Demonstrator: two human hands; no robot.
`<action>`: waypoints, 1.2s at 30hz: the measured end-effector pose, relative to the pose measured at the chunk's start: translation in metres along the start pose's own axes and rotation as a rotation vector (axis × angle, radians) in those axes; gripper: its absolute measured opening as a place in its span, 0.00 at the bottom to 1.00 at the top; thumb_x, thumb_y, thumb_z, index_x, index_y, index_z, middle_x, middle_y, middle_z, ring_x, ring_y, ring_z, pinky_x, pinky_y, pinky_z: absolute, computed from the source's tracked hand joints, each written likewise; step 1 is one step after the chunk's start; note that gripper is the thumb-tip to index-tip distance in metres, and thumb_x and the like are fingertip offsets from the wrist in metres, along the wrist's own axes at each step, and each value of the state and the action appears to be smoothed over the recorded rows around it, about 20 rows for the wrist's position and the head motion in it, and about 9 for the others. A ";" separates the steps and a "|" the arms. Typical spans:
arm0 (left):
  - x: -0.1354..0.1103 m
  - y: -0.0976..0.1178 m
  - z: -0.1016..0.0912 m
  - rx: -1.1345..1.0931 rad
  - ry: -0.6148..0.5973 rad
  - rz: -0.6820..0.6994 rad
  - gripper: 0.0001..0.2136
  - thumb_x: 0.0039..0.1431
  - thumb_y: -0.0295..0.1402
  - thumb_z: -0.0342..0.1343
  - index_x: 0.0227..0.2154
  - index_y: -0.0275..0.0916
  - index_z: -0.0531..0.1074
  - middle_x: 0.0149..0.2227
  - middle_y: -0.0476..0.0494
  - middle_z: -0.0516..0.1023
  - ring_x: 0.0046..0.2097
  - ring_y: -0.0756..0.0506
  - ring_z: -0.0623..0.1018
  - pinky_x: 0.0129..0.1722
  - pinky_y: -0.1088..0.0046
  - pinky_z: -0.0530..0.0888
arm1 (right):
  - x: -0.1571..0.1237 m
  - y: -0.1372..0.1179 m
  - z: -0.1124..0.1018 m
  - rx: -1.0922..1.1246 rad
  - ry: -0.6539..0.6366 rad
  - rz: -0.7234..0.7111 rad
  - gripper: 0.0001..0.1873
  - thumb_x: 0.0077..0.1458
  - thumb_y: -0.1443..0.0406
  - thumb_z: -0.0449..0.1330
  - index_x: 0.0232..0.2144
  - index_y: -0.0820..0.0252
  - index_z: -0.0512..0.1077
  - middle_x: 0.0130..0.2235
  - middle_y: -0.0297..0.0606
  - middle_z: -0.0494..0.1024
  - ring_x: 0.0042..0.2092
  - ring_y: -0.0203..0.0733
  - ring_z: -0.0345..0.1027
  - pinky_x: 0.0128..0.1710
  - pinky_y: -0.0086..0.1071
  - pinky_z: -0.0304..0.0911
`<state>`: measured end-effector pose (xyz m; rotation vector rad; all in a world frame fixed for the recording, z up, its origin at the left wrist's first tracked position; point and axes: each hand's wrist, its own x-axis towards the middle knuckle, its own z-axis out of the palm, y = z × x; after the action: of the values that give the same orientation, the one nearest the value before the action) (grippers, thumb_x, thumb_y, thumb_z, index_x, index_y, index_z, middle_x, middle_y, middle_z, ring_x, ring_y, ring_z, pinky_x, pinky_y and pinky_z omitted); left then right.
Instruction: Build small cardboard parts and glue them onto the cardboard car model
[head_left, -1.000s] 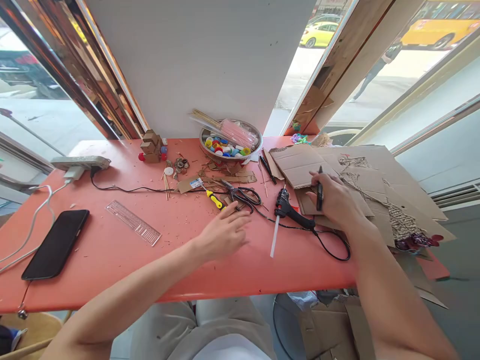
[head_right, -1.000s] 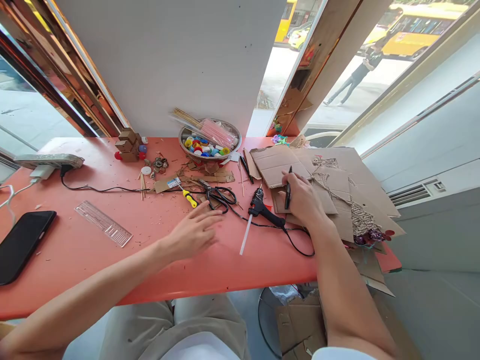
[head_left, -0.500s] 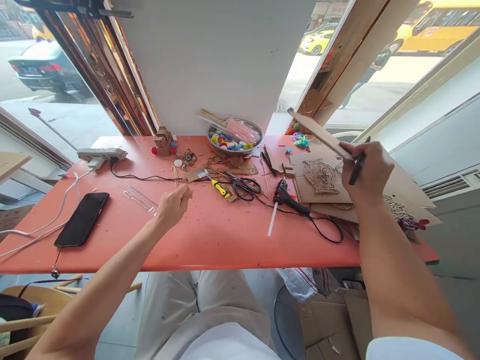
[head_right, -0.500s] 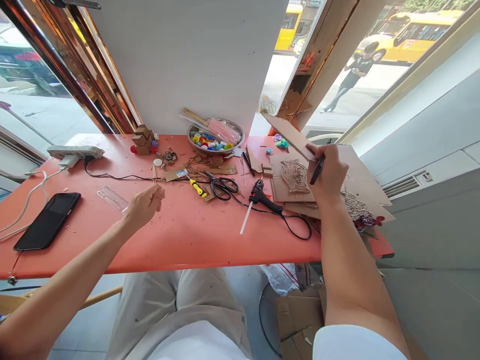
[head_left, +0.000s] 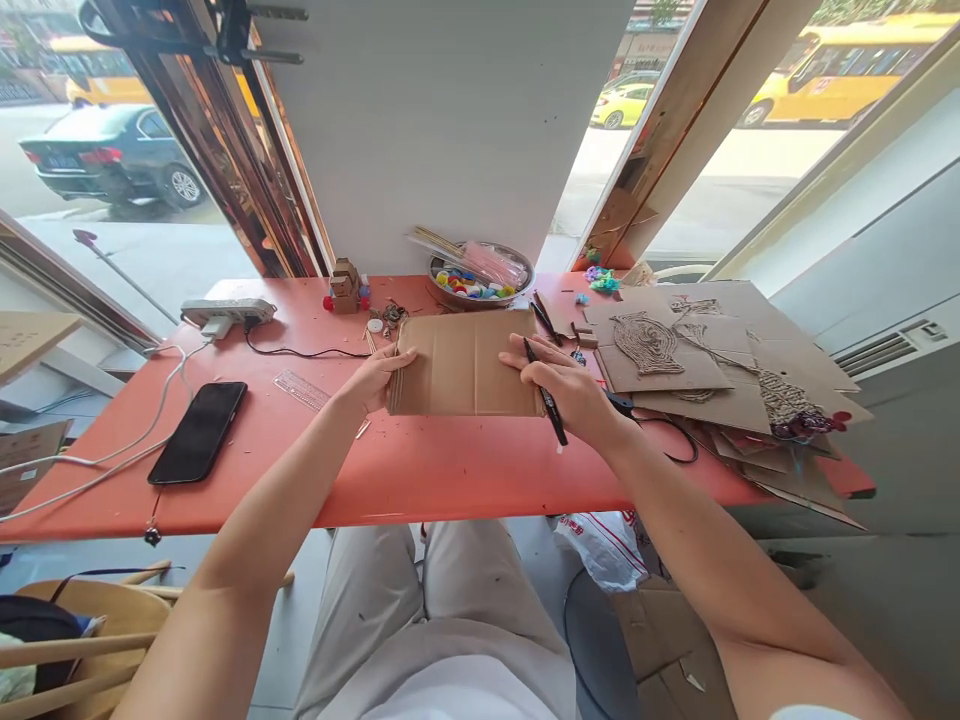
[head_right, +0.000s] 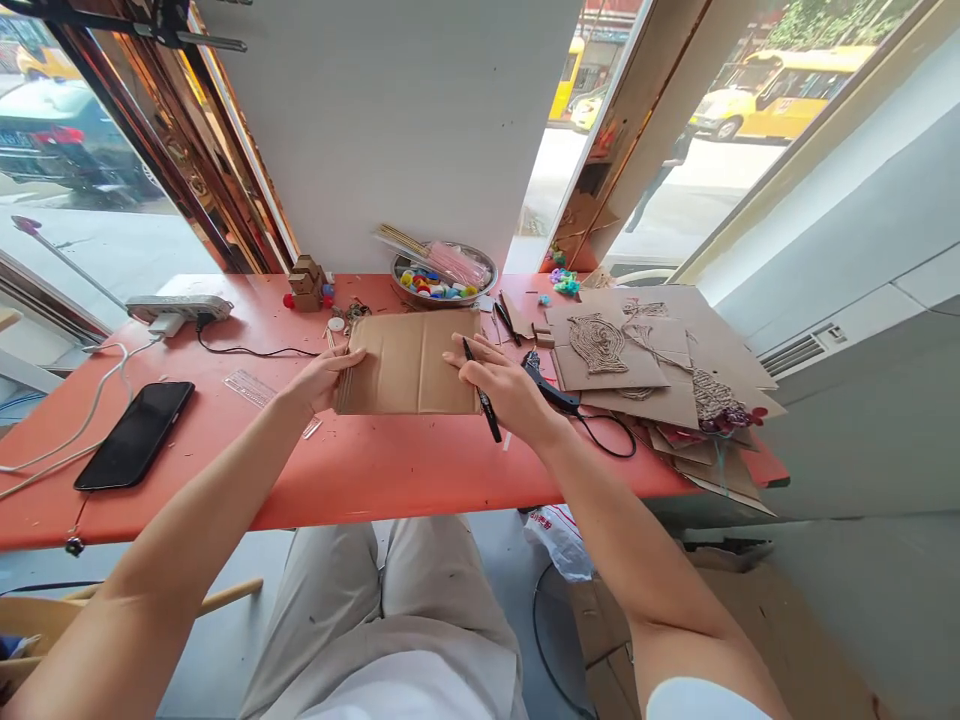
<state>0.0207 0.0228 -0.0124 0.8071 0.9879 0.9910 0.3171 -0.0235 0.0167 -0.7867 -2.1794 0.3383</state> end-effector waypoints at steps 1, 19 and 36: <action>0.001 -0.001 -0.002 -0.010 0.009 0.020 0.17 0.55 0.36 0.74 0.47 0.39 0.81 0.34 0.44 0.88 0.35 0.42 0.88 0.37 0.69 0.85 | 0.002 0.004 0.004 -0.013 0.020 0.001 0.15 0.69 0.65 0.52 0.28 0.49 0.68 0.49 0.37 0.89 0.63 0.51 0.77 0.66 0.57 0.71; -0.016 -0.010 -0.021 0.051 -0.009 0.159 0.32 0.33 0.54 0.82 0.40 0.40 0.83 0.43 0.37 0.90 0.51 0.32 0.88 0.48 0.61 0.87 | 0.038 0.029 0.038 0.339 0.452 0.434 0.28 0.57 0.45 0.69 0.30 0.50 0.55 0.28 0.27 0.63 0.29 0.37 0.55 0.30 0.33 0.55; -0.019 -0.006 -0.018 0.070 -0.058 0.111 0.23 0.41 0.40 0.80 0.40 0.39 0.83 0.35 0.40 0.89 0.45 0.32 0.89 0.42 0.63 0.87 | 0.028 0.021 0.035 0.602 0.433 0.531 0.29 0.49 0.53 0.69 0.28 0.51 0.49 0.25 0.27 0.56 0.27 0.38 0.50 0.26 0.32 0.50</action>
<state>0.0016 0.0048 -0.0189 0.9525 0.9403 1.0272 0.2857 0.0108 -0.0001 -0.9616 -1.3306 0.9423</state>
